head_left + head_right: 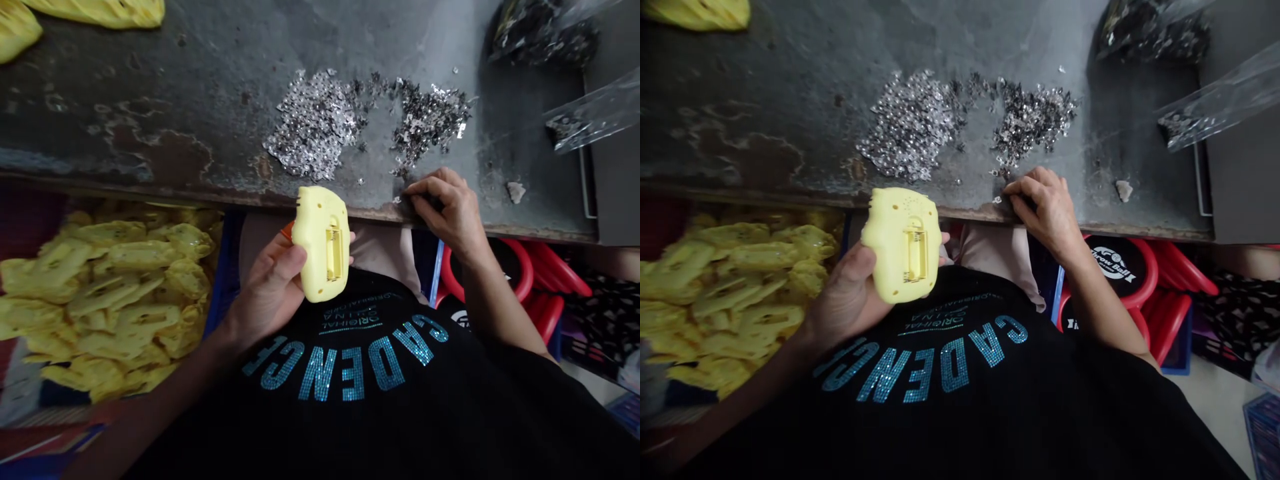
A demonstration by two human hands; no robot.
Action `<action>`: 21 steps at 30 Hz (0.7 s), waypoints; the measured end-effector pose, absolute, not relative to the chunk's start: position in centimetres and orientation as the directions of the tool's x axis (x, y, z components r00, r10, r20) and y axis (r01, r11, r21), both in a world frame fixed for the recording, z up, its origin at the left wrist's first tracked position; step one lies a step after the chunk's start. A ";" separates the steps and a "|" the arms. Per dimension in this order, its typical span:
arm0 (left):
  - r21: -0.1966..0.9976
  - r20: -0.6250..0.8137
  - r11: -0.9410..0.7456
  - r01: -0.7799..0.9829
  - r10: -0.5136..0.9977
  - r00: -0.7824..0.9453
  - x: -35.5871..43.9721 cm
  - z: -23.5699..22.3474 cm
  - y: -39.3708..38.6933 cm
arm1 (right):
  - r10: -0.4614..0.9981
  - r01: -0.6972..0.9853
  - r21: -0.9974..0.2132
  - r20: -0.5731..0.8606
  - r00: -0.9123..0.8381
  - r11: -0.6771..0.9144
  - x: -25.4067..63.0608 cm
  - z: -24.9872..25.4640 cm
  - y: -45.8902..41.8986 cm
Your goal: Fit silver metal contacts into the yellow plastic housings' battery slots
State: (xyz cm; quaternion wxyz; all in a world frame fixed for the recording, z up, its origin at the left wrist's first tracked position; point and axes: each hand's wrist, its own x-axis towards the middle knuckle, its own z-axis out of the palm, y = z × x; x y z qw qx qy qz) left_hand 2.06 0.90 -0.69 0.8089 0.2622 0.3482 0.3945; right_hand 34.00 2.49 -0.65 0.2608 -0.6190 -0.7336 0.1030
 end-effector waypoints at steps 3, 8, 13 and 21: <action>0.701 -0.366 0.561 -0.440 0.813 0.453 2.3 -0.6 0.8 | 0.959 0.849 -0.475 0.258 -0.119 0.233 34.0 -0.9 2.6; 0.695 -0.353 0.555 -0.457 0.818 0.455 2.5 -0.4 0.5 | 0.951 0.841 -0.460 0.247 -0.188 0.286 33.5 -1.2 2.3; 0.702 -0.364 0.574 -0.422 0.798 0.480 2.6 -0.3 0.6 | 0.939 0.838 -0.443 0.273 -0.211 0.317 33.8 -1.4 0.7; 0.639 -0.410 0.629 -0.443 0.766 0.495 3.2 -2.2 0.0 | 0.899 0.807 -0.428 0.347 -0.269 0.406 34.6 -2.2 1.0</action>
